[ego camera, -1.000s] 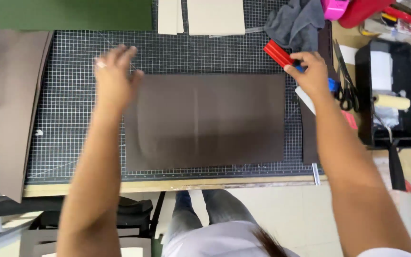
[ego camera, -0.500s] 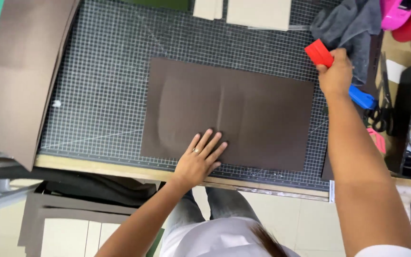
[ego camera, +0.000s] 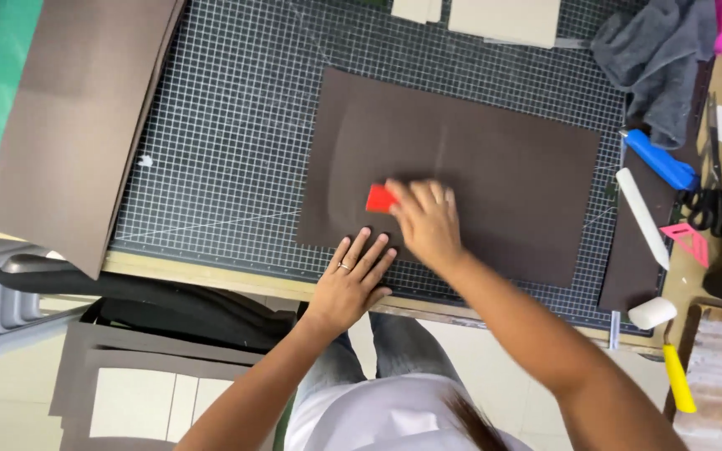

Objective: Smoothing a brown cover material onto a base using a red squeegee tool on a cutting mat.

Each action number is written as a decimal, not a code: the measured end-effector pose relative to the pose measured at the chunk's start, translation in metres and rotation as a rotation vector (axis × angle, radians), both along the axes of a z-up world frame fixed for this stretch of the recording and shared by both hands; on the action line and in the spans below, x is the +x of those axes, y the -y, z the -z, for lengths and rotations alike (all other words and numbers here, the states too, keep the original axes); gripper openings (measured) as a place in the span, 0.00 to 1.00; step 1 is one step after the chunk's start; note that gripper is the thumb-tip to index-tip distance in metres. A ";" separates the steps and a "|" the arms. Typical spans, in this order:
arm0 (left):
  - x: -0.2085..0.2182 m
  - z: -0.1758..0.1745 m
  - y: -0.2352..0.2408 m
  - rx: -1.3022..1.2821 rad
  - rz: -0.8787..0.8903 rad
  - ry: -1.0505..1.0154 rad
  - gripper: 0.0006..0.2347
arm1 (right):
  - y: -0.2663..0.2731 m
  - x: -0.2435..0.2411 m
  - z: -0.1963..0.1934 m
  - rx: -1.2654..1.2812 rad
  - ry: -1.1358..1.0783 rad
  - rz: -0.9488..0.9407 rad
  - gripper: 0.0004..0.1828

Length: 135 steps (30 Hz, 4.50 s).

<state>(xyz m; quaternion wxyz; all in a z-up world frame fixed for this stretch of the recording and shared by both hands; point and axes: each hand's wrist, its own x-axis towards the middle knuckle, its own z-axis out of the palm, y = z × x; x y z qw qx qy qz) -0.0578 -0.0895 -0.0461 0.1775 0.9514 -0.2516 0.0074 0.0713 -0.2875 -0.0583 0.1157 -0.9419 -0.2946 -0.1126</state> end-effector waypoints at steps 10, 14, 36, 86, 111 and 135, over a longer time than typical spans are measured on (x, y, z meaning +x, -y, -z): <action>-0.011 -0.003 -0.027 -0.132 -0.094 0.053 0.25 | -0.059 0.042 -0.013 -0.179 -0.113 0.300 0.33; -0.017 0.004 -0.027 -0.116 -0.148 0.058 0.27 | -0.057 -0.015 -0.006 -0.047 0.023 0.006 0.25; -0.019 0.005 -0.043 -0.150 -0.239 0.011 0.21 | -0.102 -0.038 0.001 -0.087 -0.049 0.029 0.29; -0.017 0.000 -0.050 -0.111 -0.225 0.053 0.23 | -0.020 0.116 0.007 -0.243 -0.034 0.264 0.28; -0.020 0.009 -0.046 -0.116 -0.222 0.082 0.23 | -0.066 0.063 0.009 -0.171 -0.173 0.272 0.29; 0.019 0.001 0.037 -0.208 0.012 0.130 0.21 | 0.039 0.080 -0.025 -0.168 0.207 0.342 0.24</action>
